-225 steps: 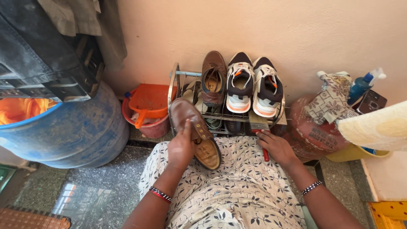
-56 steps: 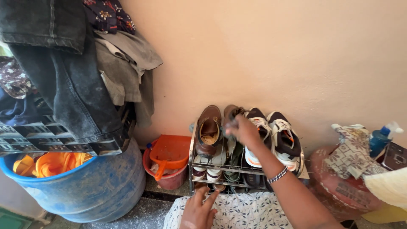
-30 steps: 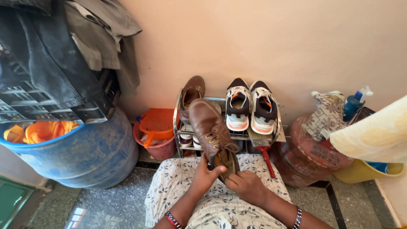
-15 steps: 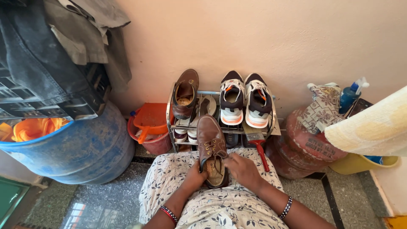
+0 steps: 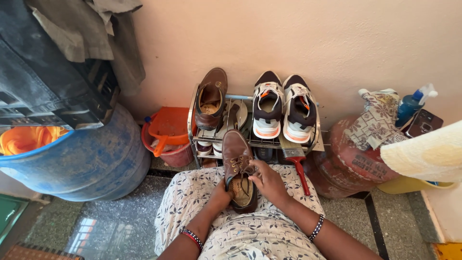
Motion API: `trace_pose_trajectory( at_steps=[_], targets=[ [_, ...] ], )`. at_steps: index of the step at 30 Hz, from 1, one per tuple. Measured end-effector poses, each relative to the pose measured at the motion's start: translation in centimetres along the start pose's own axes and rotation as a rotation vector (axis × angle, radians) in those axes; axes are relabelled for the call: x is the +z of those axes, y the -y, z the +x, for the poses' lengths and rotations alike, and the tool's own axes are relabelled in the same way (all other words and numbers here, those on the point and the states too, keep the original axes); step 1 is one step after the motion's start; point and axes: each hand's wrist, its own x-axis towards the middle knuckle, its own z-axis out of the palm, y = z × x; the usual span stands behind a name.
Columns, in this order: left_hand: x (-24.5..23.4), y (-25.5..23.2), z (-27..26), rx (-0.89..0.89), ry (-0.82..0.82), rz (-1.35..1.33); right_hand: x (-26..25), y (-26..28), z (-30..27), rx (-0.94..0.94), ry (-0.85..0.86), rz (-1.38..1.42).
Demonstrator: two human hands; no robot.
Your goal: The person sits on the floor and cleans a brown leather shoe with a brush, then removes and re-laces the shoe. They repeat the process on a second brown leather shoe, removing and re-lacing it as well.
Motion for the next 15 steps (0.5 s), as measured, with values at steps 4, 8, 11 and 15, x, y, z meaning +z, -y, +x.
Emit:
trace_pose_trajectory(
  at_steps=[4,8,11,15],
  targets=[
    [0.2,-0.3,0.2,-0.100,0.014,-0.063,0.4,-0.8,0.5,-0.168,-0.061,0.017],
    [-0.1,0.4,0.8,-0.040,0.007,0.029,0.4,-2.2,0.5,-0.017,0.008,0.207],
    [0.2,0.7,0.7,0.218,-0.174,0.173,0.2,-3.0,0.6,0.051,0.003,0.297],
    [0.6,-1.1,-1.9,0.520,-0.518,0.379,0.5,-3.2,0.2,0.063,0.011,0.385]
  ],
)
